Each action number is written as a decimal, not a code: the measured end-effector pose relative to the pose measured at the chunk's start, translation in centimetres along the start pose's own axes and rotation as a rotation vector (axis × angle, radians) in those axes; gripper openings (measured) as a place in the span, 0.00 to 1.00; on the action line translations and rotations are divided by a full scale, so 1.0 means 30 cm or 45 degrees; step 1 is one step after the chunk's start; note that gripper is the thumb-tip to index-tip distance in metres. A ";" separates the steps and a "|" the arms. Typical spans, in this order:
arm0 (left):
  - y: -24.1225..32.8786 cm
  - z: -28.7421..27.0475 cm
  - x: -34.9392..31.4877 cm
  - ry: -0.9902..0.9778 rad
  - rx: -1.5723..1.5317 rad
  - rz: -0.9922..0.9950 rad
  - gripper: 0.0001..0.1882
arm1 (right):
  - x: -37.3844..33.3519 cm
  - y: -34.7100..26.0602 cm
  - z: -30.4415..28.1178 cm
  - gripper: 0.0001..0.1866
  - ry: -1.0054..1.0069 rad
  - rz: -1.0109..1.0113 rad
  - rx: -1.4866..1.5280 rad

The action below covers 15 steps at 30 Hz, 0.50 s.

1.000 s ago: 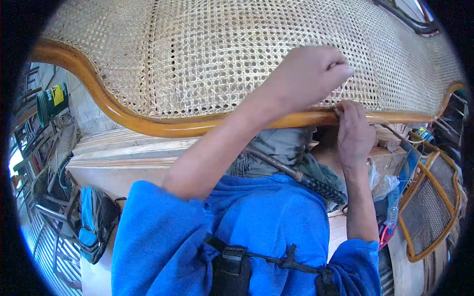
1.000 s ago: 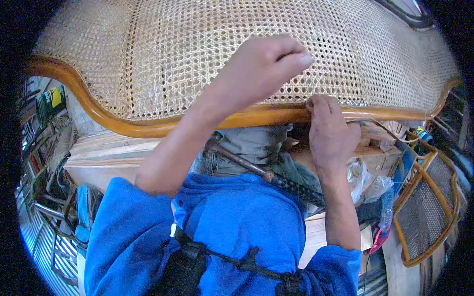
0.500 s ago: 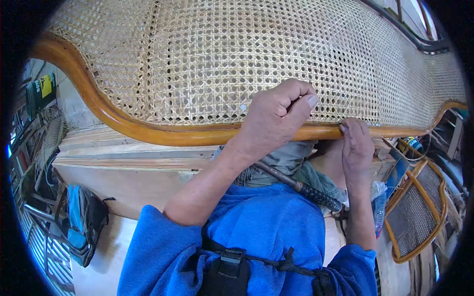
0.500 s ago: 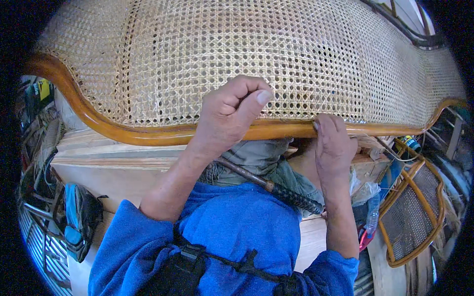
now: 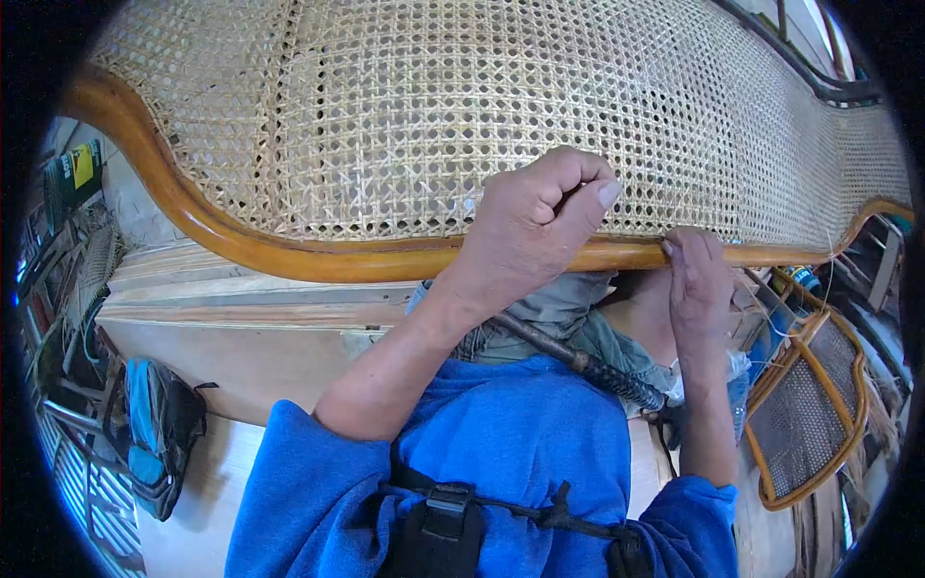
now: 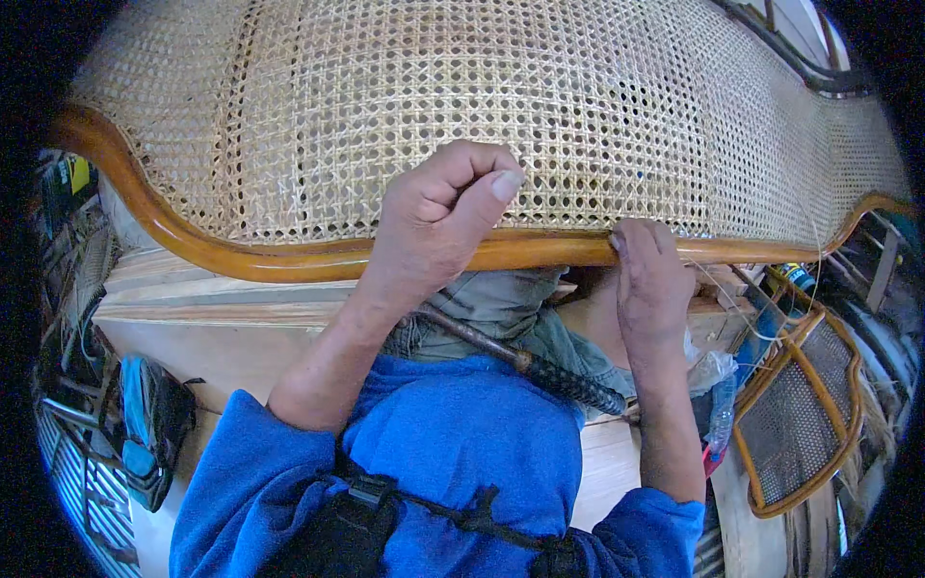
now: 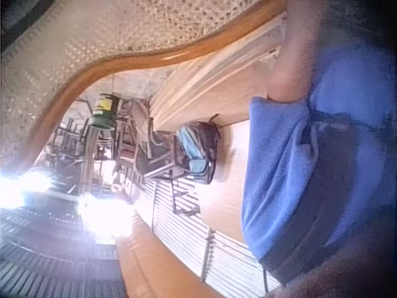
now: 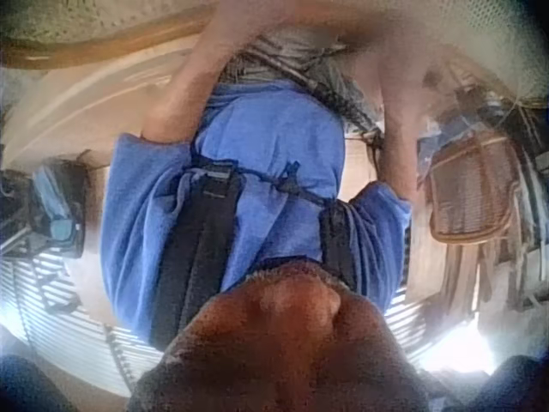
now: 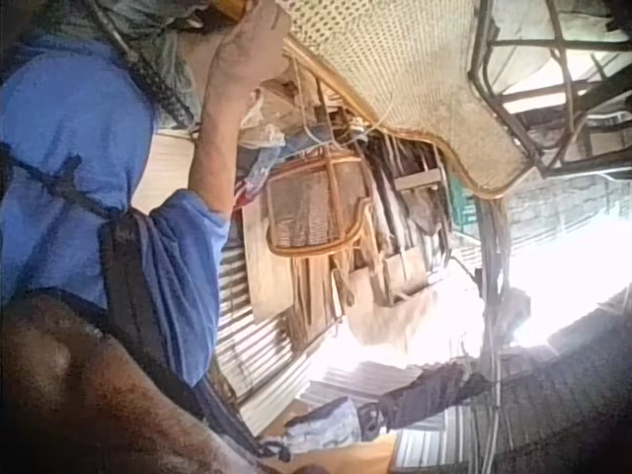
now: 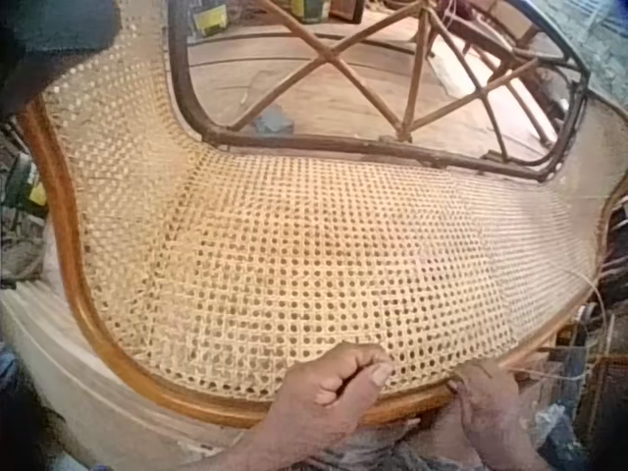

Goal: The person weaves cane strips into the frame of an overturned rattan chair seat. They use a hammer to tap the strips into place and pliers to pull and trim the cane. The person works along the edge of the seat, securing the woven pattern.

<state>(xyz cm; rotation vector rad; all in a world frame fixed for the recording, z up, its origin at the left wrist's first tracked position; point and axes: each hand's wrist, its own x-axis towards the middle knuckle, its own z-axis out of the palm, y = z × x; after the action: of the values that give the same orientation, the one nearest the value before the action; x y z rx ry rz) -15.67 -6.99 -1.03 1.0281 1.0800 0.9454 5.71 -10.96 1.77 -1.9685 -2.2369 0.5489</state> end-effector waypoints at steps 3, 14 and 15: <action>0.006 -0.004 -0.003 -0.005 0.031 -0.043 0.06 | -0.006 0.007 0.011 0.06 -0.016 0.031 -0.071; 0.019 0.007 -0.005 -0.030 -0.011 -0.051 0.06 | 0.077 0.018 -0.042 0.06 -0.347 -0.090 0.033; 0.018 0.008 -0.001 -0.004 -0.014 -0.029 0.06 | 0.085 0.017 -0.048 0.06 -0.350 -0.116 0.025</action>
<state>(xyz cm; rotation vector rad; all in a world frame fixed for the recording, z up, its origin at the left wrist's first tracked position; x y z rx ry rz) -15.50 -6.92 -0.46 1.0059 1.0806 0.9302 6.24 -8.14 2.54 -1.8690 -2.4514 0.8731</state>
